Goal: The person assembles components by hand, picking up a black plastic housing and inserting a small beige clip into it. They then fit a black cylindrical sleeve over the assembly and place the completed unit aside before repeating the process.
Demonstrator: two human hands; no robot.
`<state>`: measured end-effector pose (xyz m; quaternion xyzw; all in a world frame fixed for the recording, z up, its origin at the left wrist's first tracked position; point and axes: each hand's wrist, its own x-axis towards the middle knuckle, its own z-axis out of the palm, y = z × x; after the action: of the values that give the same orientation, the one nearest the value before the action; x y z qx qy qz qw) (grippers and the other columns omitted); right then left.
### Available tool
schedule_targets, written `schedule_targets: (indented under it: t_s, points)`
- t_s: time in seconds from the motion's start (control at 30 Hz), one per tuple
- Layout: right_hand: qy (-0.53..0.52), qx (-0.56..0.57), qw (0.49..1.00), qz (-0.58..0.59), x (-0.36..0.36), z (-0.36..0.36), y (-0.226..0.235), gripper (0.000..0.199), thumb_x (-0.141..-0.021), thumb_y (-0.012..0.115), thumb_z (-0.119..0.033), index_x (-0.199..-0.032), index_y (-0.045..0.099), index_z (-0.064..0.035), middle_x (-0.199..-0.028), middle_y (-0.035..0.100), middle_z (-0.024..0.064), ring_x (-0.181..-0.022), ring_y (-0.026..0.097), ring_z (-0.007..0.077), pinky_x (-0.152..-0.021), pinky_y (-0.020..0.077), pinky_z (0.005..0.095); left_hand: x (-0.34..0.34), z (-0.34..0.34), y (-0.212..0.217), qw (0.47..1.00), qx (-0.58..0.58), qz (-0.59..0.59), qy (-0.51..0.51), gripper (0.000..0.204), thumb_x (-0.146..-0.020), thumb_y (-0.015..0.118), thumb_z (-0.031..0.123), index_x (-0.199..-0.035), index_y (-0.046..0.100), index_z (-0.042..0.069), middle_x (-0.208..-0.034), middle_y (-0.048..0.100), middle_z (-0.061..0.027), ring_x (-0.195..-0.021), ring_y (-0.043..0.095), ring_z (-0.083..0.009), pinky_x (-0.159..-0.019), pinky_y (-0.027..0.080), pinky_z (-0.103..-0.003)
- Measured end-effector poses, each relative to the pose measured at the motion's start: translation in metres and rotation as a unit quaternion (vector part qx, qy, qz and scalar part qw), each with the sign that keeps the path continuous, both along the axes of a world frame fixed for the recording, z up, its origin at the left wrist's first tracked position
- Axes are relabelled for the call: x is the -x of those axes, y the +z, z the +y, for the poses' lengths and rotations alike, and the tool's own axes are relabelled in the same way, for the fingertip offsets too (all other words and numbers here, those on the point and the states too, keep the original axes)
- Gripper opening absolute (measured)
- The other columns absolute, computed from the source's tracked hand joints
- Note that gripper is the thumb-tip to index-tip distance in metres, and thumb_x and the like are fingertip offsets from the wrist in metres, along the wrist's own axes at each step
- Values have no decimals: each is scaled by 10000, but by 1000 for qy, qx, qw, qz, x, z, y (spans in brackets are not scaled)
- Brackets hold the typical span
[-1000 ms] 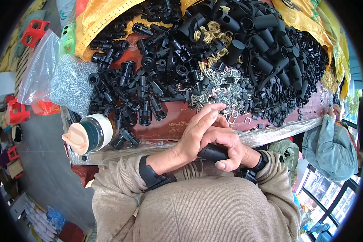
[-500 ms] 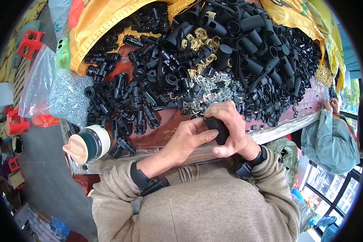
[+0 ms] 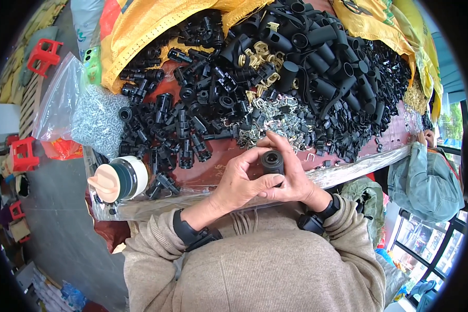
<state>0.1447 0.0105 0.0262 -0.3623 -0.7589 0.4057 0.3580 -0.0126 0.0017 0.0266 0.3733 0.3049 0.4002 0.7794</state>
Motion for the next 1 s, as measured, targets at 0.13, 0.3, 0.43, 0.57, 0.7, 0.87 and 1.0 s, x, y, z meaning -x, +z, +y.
schedule_targets:
  t_s: [0.13,0.3,0.43,0.57,0.7,0.87,1.0]
  points:
    - [25,28,999,-3,1,-2,0,952,-603,719,-397,-1295,216,22,-1093,445,173,-979,453,301,-874,347,394,7,0,4,996,-60,54,-23,341,-728,673,129,-1003,532,-15,-921,552,-31,-846,526,-92,-743,446,-239]
    - [20,57,998,6,0,-5,0,928,-626,717,-357,-1307,204,8,-1084,450,167,-994,458,286,-881,354,378,7,-2,7,974,-165,155,-10,366,-705,696,181,-981,551,-11,-913,567,-35,-823,533,-89,-746,442,-242]
    - [26,97,995,20,3,-8,-6,968,-624,713,-434,-1313,196,6,-1075,467,163,-980,481,251,-871,359,369,11,-2,5,964,-193,185,-13,350,-674,700,212,-945,581,25,-840,597,-54,-799,577,-130,-726,452,-267]
    - [35,118,992,30,3,-7,-2,929,-636,718,-350,-1310,193,16,-1071,458,162,-998,472,274,-878,366,367,8,-6,5,974,-150,171,5,326,-675,700,197,-928,587,25,-823,601,-54,-794,577,-131,-712,457,-272]
    - [41,117,992,1,0,-8,-2,925,-633,724,-336,-1307,200,19,-1060,467,158,-986,486,274,-876,371,363,8,-5,10,961,-193,199,-13,322,-669,707,188,-925,589,31,-830,601,-64,-793,581,-145,-717,456,-278]
    - [34,97,995,-9,4,-10,3,929,-642,709,-410,-1308,213,5,-1057,500,158,-964,521,262,-854,389,370,12,-6,11,947,-245,208,-5,337,-663,715,186,-939,584,43,-848,598,-64,-798,584,-163,-714,457,-284]
    - [28,97,995,-3,-1,-10,1,878,-640,725,-325,-1297,244,4,-1049,509,155,-973,522,268,-859,388,368,9,-4,10,945,-236,224,-37,426,-656,721,218,-1005,554,38,-907,591,-87,-813,584,-186,-727,465,-286]
